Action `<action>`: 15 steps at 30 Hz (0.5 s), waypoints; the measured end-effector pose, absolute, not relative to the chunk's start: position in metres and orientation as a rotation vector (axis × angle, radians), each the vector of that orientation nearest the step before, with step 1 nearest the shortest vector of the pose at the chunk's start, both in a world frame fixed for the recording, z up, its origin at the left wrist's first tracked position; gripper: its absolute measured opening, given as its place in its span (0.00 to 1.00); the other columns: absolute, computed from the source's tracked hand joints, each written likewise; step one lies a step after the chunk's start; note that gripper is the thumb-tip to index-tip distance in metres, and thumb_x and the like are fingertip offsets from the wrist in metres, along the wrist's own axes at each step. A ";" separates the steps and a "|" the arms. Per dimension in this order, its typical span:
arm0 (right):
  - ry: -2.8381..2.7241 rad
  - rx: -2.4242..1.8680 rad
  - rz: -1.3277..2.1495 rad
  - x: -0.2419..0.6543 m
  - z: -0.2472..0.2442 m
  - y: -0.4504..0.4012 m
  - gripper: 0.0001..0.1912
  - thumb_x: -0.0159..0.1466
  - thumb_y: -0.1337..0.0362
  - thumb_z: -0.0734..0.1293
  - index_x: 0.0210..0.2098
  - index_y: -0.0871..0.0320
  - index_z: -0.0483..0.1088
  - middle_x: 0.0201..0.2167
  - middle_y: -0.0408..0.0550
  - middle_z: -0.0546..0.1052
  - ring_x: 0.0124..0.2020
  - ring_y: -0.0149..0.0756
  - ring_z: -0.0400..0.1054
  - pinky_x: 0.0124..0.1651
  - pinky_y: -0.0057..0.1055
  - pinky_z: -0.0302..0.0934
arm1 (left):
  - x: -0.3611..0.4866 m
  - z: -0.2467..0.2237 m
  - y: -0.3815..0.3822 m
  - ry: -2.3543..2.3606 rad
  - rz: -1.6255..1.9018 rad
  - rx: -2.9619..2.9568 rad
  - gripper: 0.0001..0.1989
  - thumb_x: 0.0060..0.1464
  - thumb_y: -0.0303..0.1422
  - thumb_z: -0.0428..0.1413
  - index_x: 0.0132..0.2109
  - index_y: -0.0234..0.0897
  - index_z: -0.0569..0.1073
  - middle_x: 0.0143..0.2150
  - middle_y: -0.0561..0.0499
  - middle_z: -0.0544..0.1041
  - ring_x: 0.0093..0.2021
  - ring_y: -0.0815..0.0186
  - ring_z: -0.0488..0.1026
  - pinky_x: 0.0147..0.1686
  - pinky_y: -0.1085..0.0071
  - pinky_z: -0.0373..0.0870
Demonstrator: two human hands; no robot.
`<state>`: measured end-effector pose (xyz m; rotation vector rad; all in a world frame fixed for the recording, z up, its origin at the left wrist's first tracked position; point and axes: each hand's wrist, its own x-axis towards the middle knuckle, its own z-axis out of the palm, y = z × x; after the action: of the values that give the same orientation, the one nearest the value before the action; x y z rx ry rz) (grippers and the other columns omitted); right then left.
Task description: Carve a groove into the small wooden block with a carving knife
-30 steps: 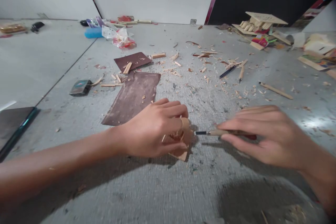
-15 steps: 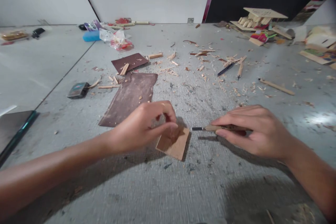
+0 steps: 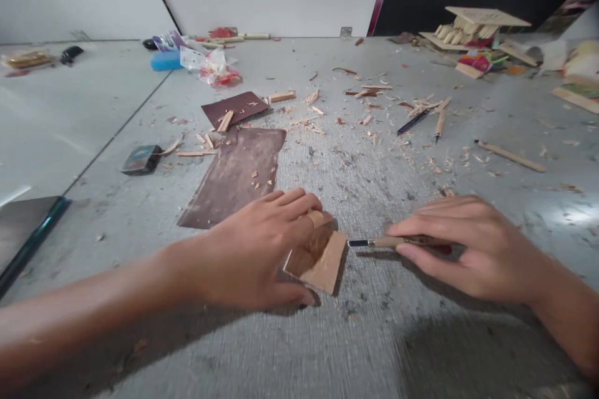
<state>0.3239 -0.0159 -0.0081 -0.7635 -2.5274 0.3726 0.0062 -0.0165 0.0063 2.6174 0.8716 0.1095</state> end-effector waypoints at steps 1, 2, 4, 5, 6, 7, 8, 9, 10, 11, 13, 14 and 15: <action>-2.533 -0.760 0.381 0.324 -0.008 -0.016 0.06 0.73 0.68 0.68 0.45 0.54 0.78 0.26 0.38 0.80 0.22 0.28 0.68 0.31 0.31 0.62 | 0.009 0.004 -0.017 0.866 0.109 2.615 0.35 0.58 0.48 0.68 0.65 0.35 0.70 0.57 0.41 0.75 0.57 0.49 0.72 0.55 0.52 0.70; -2.537 -0.757 0.390 0.323 -0.009 -0.016 0.06 0.73 0.68 0.68 0.46 0.54 0.77 0.26 0.38 0.79 0.22 0.27 0.67 0.31 0.31 0.61 | 0.011 0.001 -0.017 0.861 0.117 2.608 0.34 0.57 0.47 0.69 0.64 0.35 0.71 0.56 0.41 0.75 0.56 0.49 0.72 0.53 0.52 0.70; -2.532 -0.759 0.408 0.323 -0.009 -0.016 0.06 0.73 0.69 0.68 0.46 0.54 0.77 0.28 0.38 0.80 0.22 0.27 0.67 0.31 0.31 0.62 | 0.012 -0.004 -0.015 0.848 0.162 2.579 0.33 0.56 0.45 0.70 0.62 0.35 0.72 0.55 0.42 0.75 0.54 0.50 0.71 0.51 0.54 0.70; -2.524 -0.767 0.416 0.323 -0.010 -0.016 0.07 0.72 0.69 0.68 0.47 0.53 0.77 0.28 0.38 0.80 0.23 0.27 0.67 0.31 0.31 0.62 | 0.011 -0.005 -0.014 0.838 0.210 2.560 0.32 0.55 0.45 0.71 0.61 0.35 0.73 0.55 0.42 0.75 0.53 0.51 0.71 0.50 0.55 0.70; -2.510 -0.781 0.423 0.323 -0.010 -0.016 0.07 0.72 0.69 0.68 0.47 0.52 0.76 0.27 0.38 0.79 0.23 0.28 0.68 0.31 0.31 0.63 | 0.010 -0.007 -0.014 0.824 0.274 2.540 0.32 0.55 0.45 0.71 0.61 0.34 0.73 0.55 0.42 0.75 0.53 0.52 0.71 0.50 0.55 0.70; -2.494 -0.793 0.424 0.324 -0.010 -0.016 0.07 0.72 0.68 0.68 0.47 0.52 0.76 0.27 0.38 0.79 0.23 0.29 0.69 0.30 0.32 0.63 | 0.009 -0.007 -0.014 0.814 0.349 2.519 0.32 0.56 0.45 0.70 0.61 0.34 0.73 0.55 0.42 0.75 0.53 0.52 0.71 0.50 0.56 0.70; -2.480 -0.808 0.418 0.325 -0.010 -0.017 0.07 0.72 0.68 0.68 0.47 0.51 0.76 0.27 0.39 0.79 0.23 0.30 0.70 0.30 0.33 0.64 | 0.007 -0.008 -0.014 0.808 0.420 2.496 0.31 0.57 0.45 0.70 0.60 0.34 0.73 0.55 0.42 0.75 0.53 0.53 0.71 0.50 0.56 0.70; -2.464 -0.823 0.397 0.326 -0.009 -0.017 0.07 0.73 0.67 0.68 0.47 0.49 0.76 0.27 0.40 0.79 0.24 0.32 0.71 0.29 0.35 0.64 | 0.006 -0.007 -0.015 0.805 0.485 2.475 0.30 0.57 0.44 0.70 0.60 0.35 0.73 0.55 0.42 0.74 0.53 0.54 0.70 0.50 0.57 0.70; -2.452 -0.838 0.359 0.327 -0.008 -0.018 0.07 0.73 0.66 0.67 0.48 0.48 0.76 0.27 0.40 0.80 0.24 0.34 0.72 0.30 0.36 0.65 | 0.006 -0.007 -0.016 0.804 0.537 2.459 0.29 0.58 0.43 0.70 0.60 0.35 0.73 0.55 0.42 0.74 0.53 0.55 0.70 0.50 0.58 0.70; -2.442 -0.851 0.308 0.328 -0.007 -0.020 0.07 0.74 0.65 0.67 0.48 0.47 0.76 0.28 0.41 0.81 0.25 0.35 0.73 0.30 0.36 0.66 | 0.005 -0.006 -0.018 0.802 0.573 2.447 0.28 0.58 0.41 0.69 0.60 0.35 0.72 0.56 0.43 0.74 0.53 0.56 0.70 0.50 0.59 0.70; -2.426 -0.875 0.201 0.330 -0.003 -0.022 0.08 0.74 0.66 0.67 0.49 0.45 0.75 0.28 0.40 0.81 0.24 0.34 0.73 0.31 0.36 0.67 | 0.005 -0.003 -0.021 0.792 0.624 2.439 0.28 0.57 0.39 0.69 0.61 0.36 0.72 0.56 0.43 0.73 0.53 0.56 0.69 0.51 0.59 0.70; -2.423 -0.898 0.160 0.330 -0.002 -0.023 0.09 0.75 0.67 0.67 0.50 0.45 0.74 0.29 0.40 0.81 0.24 0.34 0.72 0.32 0.35 0.67 | 0.004 -0.002 -0.022 0.786 0.643 2.438 0.28 0.57 0.38 0.69 0.61 0.36 0.71 0.56 0.43 0.74 0.54 0.56 0.69 0.52 0.59 0.70; -2.426 -0.922 0.130 0.330 0.000 -0.024 0.09 0.75 0.67 0.66 0.50 0.45 0.74 0.29 0.40 0.82 0.24 0.34 0.73 0.32 0.34 0.67 | 0.004 0.000 -0.024 0.785 0.660 2.440 0.27 0.57 0.38 0.68 0.60 0.36 0.71 0.57 0.43 0.74 0.54 0.56 0.69 0.52 0.59 0.70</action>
<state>0.3304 -0.0238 -0.0002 -0.9221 -2.4256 0.1303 0.0045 -0.0237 -0.0004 2.4398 0.7855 0.6600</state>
